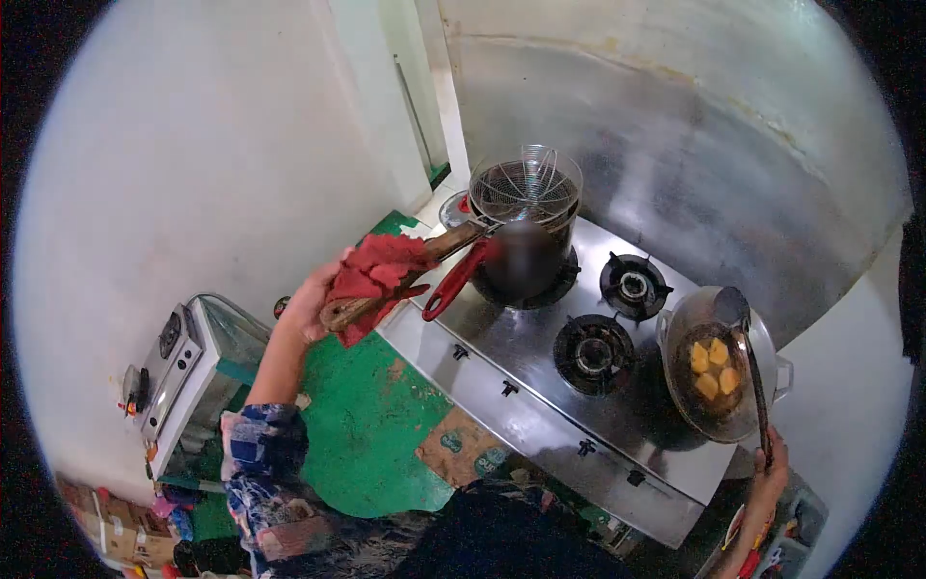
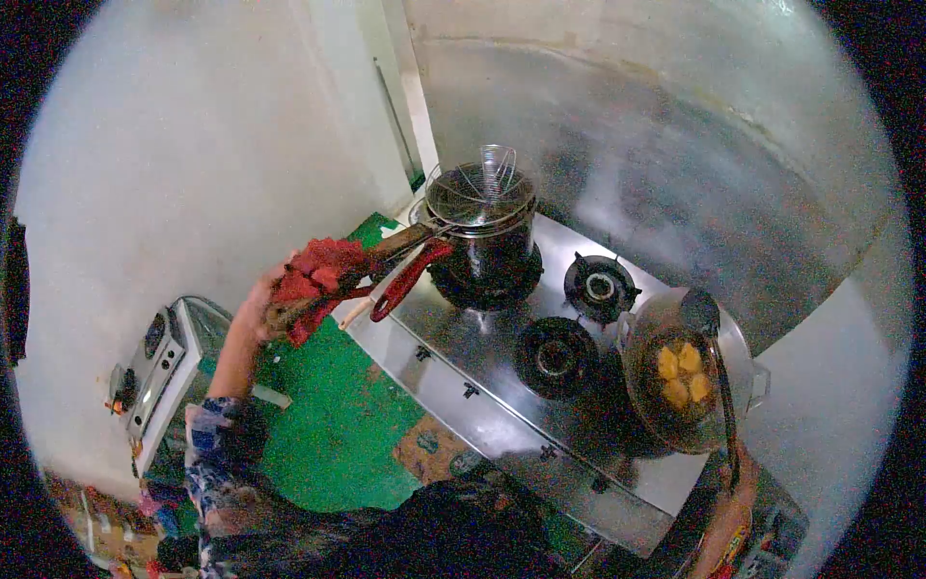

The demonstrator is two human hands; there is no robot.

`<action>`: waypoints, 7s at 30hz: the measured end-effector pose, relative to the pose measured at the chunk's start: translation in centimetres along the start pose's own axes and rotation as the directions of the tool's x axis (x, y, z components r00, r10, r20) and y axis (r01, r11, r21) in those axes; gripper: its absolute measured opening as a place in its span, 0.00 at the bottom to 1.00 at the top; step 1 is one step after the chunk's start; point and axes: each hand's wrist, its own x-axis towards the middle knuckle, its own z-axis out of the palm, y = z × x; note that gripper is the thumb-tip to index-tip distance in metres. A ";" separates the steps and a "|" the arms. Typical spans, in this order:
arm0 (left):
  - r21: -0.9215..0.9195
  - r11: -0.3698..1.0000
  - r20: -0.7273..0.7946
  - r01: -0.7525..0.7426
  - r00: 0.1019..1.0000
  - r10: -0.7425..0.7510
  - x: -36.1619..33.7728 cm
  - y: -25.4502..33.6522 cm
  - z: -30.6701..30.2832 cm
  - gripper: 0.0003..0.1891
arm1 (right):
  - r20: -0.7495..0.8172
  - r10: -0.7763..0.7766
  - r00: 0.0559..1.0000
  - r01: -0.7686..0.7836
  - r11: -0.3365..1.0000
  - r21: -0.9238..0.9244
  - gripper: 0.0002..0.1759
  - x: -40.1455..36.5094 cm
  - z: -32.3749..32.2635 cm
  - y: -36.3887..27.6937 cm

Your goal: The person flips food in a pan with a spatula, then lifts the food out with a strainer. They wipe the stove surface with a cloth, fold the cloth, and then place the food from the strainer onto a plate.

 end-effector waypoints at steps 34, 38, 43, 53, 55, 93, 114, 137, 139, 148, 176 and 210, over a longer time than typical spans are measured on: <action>0.573 0.814 0.186 -0.091 0.982 -0.020 -4.7 0.6 9.3 0.24 | -0.056 0.162 0.985 -0.170 0.874 -0.455 0.18 0.9 -8.5 -1.5; 0.659 0.746 0.214 -0.095 0.975 -0.064 -6.5 0.6 12.8 0.27 | -0.014 0.114 0.993 -0.095 0.749 -0.655 0.15 2.5 -12.2 -2.6; 0.612 0.763 0.353 -0.209 0.935 -0.027 -6.8 -4.0 18.5 0.27 | 0.138 0.060 0.989 0.063 0.663 -0.746 0.10 4.4 -14.5 -4.4; 0.787 0.342 0.579 -0.513 0.805 -0.126 -3.4 -11.2 24.7 0.22 | 0.412 -0.024 0.911 0.354 0.560 -0.749 0.08 9.9 -15.4 -8.4; 0.771 0.171 0.632 -0.614 0.770 -0.085 -3.2 -12.2 25.6 0.21 | 0.470 -0.092 0.878 0.434 0.566 -0.701 0.08 10.9 -15.0 -8.6; 0.855 0.519 0.438 -0.014 0.555 -0.707 -1.5 -12.3 28.0 0.19 | 0.498 -0.139 0.856 0.473 0.600 -0.645 0.08 16.7 -8.2 -16.4; 0.848 0.524 0.398 0.079 0.557 -0.729 -1.5 -13.0 27.0 0.17 | 0.559 -0.039 0.828 0.479 0.567 -0.670 0.09 15.0 -11.2 -12.3; 0.469 0.821 0.510 0.325 0.659 -0.553 -6.9 -19.9 24.7 0.18 | -0.113 -0.217 0.970 0.094 0.755 -0.649 0.32 -1.2 -3.9 -1.8; 0.452 0.827 0.521 0.334 0.653 -0.549 -7.4 -20.8 24.8 0.19 | -0.126 -0.209 0.970 0.089 0.783 -0.616 0.35 -1.6 -2.3 -0.1; 0.322 0.829 0.574 0.457 0.602 -0.555 -9.4 -24.1 25.6 0.15 | -0.074 0.115 0.991 -0.137 0.862 -0.489 0.38 -0.7 -3.2 -3.4; 0.293 0.864 0.623 0.408 0.604 -0.497 -9.3 -19.4 25.8 0.13 | -0.184 0.246 0.952 -0.302 0.862 -0.407 0.22 -6.0 7.2 -6.8; 0.336 0.872 0.663 0.357 0.568 -0.488 -8.8 -17.6 25.0 0.14 | -0.163 0.560 0.813 -0.548 0.829 0.111 0.16 -16.9 28.8 -0.6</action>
